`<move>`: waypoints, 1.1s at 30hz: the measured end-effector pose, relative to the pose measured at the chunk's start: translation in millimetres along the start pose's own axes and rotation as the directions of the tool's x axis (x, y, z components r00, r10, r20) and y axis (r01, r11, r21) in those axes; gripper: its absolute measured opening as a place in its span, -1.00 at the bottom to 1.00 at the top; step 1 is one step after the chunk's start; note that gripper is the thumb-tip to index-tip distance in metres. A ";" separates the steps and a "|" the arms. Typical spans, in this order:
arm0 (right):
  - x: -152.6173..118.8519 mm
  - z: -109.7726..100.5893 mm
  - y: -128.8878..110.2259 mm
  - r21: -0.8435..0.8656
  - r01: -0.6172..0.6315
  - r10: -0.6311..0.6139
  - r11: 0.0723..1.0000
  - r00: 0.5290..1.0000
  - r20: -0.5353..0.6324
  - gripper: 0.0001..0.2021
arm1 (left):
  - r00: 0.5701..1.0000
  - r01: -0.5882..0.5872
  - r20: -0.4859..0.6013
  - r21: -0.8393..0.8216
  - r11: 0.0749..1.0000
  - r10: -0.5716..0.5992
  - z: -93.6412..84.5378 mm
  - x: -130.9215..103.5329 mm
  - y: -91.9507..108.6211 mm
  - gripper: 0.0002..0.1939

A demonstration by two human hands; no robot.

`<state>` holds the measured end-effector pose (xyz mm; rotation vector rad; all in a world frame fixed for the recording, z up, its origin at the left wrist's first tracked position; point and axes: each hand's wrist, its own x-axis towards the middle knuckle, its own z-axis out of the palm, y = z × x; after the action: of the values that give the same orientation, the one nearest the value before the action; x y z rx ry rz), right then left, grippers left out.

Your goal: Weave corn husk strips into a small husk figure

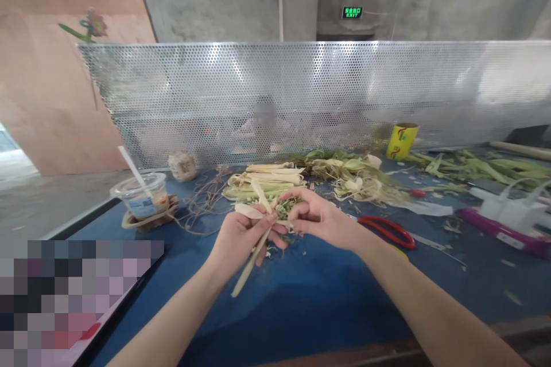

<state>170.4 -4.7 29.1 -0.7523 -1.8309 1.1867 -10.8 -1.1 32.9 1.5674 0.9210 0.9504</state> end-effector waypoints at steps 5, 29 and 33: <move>1.5 -6.7 4.2 0.038 -0.062 0.063 0.997 0.998 -0.020 -0.68 | 0.994 0.066 0.089 -0.120 0.991 -0.055 -1.9 2.6 -2.2 -0.65; 3.6 2.1 2.4 0.018 -0.044 0.045 0.999 0.997 -0.056 -0.73 | 0.984 -0.030 0.172 -0.109 0.994 0.049 2.7 5.3 -9.1 -0.57; 2.1 5.5 -0.5 0.043 -0.038 0.039 0.998 0.999 -0.019 -0.68 | 0.995 0.009 0.098 -0.228 0.974 0.014 4.5 6.9 -13.4 -0.68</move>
<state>164.6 -5.6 28.9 -0.7756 -1.7774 1.2347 -5.2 5.7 19.8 1.4068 0.7131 0.9369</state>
